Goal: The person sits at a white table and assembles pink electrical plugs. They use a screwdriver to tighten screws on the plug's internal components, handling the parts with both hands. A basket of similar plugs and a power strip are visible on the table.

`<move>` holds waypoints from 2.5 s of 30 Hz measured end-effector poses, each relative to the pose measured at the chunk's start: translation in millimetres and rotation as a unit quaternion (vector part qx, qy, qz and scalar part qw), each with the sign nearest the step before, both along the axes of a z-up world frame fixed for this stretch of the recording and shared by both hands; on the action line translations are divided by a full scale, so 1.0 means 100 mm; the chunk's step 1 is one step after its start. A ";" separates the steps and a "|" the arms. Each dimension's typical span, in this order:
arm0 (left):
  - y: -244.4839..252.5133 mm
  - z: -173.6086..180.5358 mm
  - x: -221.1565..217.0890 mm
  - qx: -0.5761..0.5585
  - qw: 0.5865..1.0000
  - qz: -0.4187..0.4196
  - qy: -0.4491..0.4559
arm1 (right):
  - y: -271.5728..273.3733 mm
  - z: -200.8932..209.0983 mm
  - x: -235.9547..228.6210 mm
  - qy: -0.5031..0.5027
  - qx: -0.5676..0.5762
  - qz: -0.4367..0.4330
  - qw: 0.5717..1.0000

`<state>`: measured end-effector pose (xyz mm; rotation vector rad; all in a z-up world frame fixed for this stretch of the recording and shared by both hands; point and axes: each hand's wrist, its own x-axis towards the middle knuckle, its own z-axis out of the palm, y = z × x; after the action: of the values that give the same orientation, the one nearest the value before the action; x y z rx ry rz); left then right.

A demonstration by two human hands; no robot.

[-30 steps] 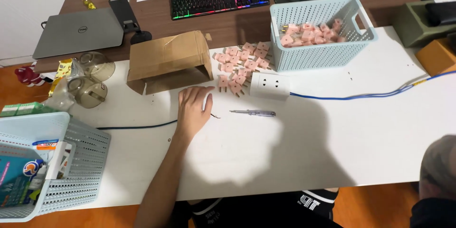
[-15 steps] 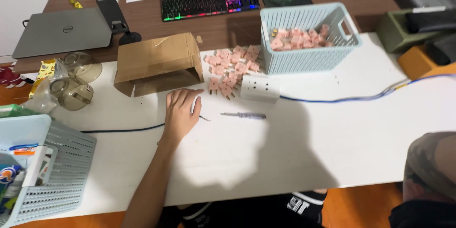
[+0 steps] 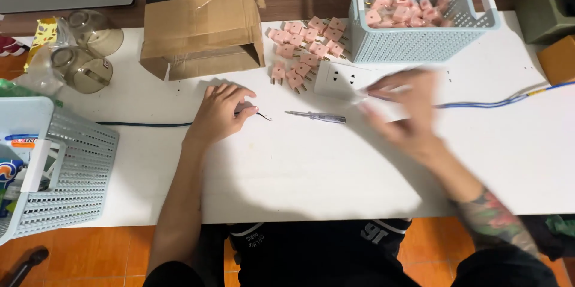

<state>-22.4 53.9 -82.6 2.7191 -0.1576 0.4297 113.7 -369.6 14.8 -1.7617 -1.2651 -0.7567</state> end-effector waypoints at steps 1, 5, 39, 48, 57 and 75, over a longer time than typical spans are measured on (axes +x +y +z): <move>0.03 -0.04 0.00 0.009 1.000 -0.011 0.002 | 0.20 -0.19 -0.02 -0.036 -0.061 0.006 0.997; 0.01 -0.11 0.03 0.005 0.998 -0.009 0.055 | 0.39 -0.79 -0.04 -0.101 -0.228 -0.016 0.968; -1.00 0.33 0.03 -0.164 0.963 -0.165 -0.134 | 0.71 -0.82 -0.32 0.156 -0.081 0.072 0.982; -1.09 0.21 -0.03 -0.160 0.954 -0.174 -0.182 | 0.60 -0.90 -0.29 0.143 -0.038 0.074 0.986; -1.12 0.10 0.00 -0.131 0.960 -0.179 -0.168 | 0.62 -0.84 -0.27 0.152 -0.042 0.117 0.981; -1.39 -0.02 0.19 -0.034 0.970 -0.112 -0.211 | 0.62 -0.98 -0.15 0.307 0.008 0.134 0.942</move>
<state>-3.8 -85.5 -85.1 2.4678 -0.5472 0.9202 98.4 -307.6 -83.4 -1.5873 -1.0230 -0.0415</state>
